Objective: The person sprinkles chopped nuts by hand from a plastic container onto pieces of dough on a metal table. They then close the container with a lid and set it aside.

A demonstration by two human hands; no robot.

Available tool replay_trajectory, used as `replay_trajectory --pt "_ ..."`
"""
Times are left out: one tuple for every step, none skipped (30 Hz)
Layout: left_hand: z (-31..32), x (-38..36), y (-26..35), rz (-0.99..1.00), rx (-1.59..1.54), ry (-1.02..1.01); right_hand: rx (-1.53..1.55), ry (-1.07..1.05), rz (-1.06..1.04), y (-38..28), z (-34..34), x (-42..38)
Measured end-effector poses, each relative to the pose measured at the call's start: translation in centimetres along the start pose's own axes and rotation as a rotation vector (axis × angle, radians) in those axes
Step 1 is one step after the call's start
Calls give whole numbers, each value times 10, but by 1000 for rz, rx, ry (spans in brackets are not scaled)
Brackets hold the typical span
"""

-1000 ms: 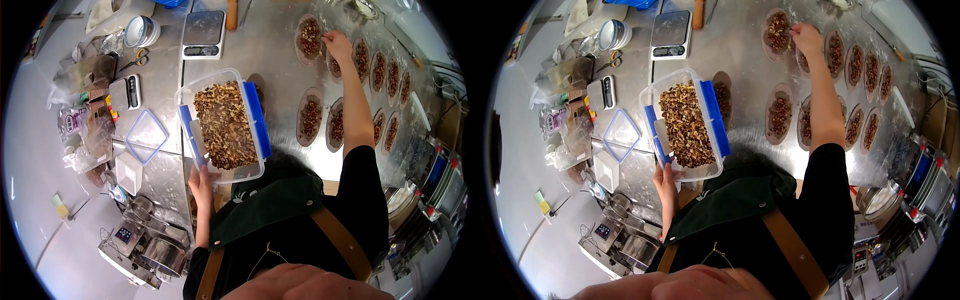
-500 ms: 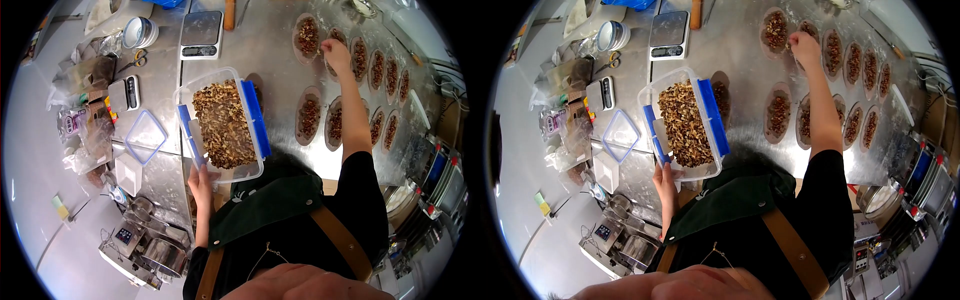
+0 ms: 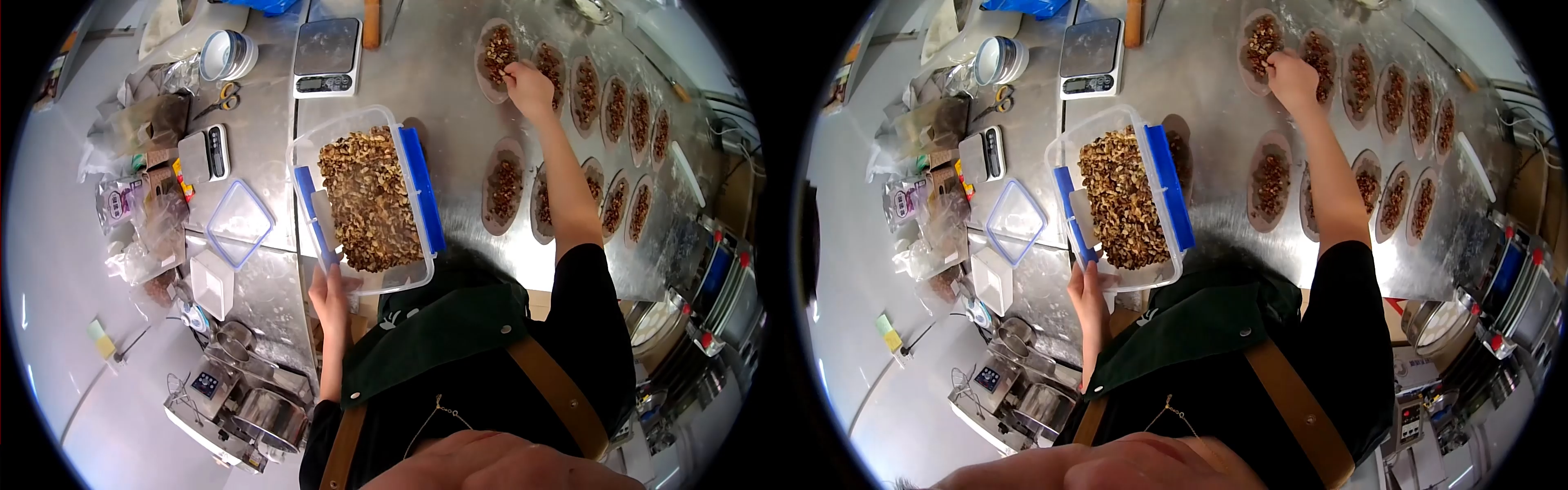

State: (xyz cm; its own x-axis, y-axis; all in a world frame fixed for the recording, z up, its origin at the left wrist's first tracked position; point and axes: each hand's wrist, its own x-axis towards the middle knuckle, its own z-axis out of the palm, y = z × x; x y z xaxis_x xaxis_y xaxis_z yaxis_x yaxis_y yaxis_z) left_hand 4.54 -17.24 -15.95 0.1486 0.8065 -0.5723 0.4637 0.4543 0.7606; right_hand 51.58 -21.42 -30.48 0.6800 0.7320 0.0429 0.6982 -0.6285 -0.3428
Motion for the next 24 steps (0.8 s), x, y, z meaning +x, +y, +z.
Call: replay_trajectory --pt "0 2 -3 13 4 1 -19 17 1 -1 3 0" --pt "0 3 -4 27 7 4 -36 35 1 -2 4 1" --pt "1 4 -3 42 17 3 49 89 4 -7 -1 0" --pt "2 5 -3 55 28 2 133 140 7 -16 -15 -5" --pt "4 6 -3 67 38 -2 216 191 11 -24 -30 -13" --pt "7 7 -2 86 36 -10 385 189 -19 -44 -55 -23" --pt "11 9 -3 105 34 -20 551 186 -48 -71 -82 -39" --pt "15 11 -4 126 34 -32 605 108 -162 -95 -104 -58" --pt "18 15 -9 195 74 -53 658 33 -275 -119 -120 -78" --pt "24 15 -6 226 99 -75 684 65 -534 -142 -126 -96" --pt "31 15 -3 292 158 -80 588 -220 -626 -156 -138 -113" --pt "39 13 1 359 216 -83 502 -303 -771 -164 -123 -126" --pt "46 9 5 394 245 -94 357 -413 -868 -174 -120 -132" --pt "56 4 2 504 292 -117 -80 -391 -888 -179 -98 -147" --pt "60 0 1 473 311 -129 -185 -368 -841 -178 -78 -157" --pt "63 -5 0 441 330 -141 -290 -346 -792 -177 -68 -163" --pt "66 -9 -2 363 320 -160 -222 -368 -816 -173 -62 -171" --pt "68 -8 -10 407 379 -151 -154 -391 -841 -169 -62 -179" --pt "69 -11 -16 398 365 -159 -84 -416 -866 -165 -62 -185" --pt "71 -15 -22 388 351 -169 -55 -459 -859 -159 -63 -189" --pt "73 -19 -24 408 372 -178 -26 -502 -851 -154 -65 -192" --pt "75 -22 -26 426 394 -187 5 -545 -844 -150 -67 -195" --pt "76 -25 -28 444 416 -195 -1 -594 -850 -144 -69 -194" --pt "77 -27 -28 456 402 -209 3 -612 -829 -142 -75 -190"
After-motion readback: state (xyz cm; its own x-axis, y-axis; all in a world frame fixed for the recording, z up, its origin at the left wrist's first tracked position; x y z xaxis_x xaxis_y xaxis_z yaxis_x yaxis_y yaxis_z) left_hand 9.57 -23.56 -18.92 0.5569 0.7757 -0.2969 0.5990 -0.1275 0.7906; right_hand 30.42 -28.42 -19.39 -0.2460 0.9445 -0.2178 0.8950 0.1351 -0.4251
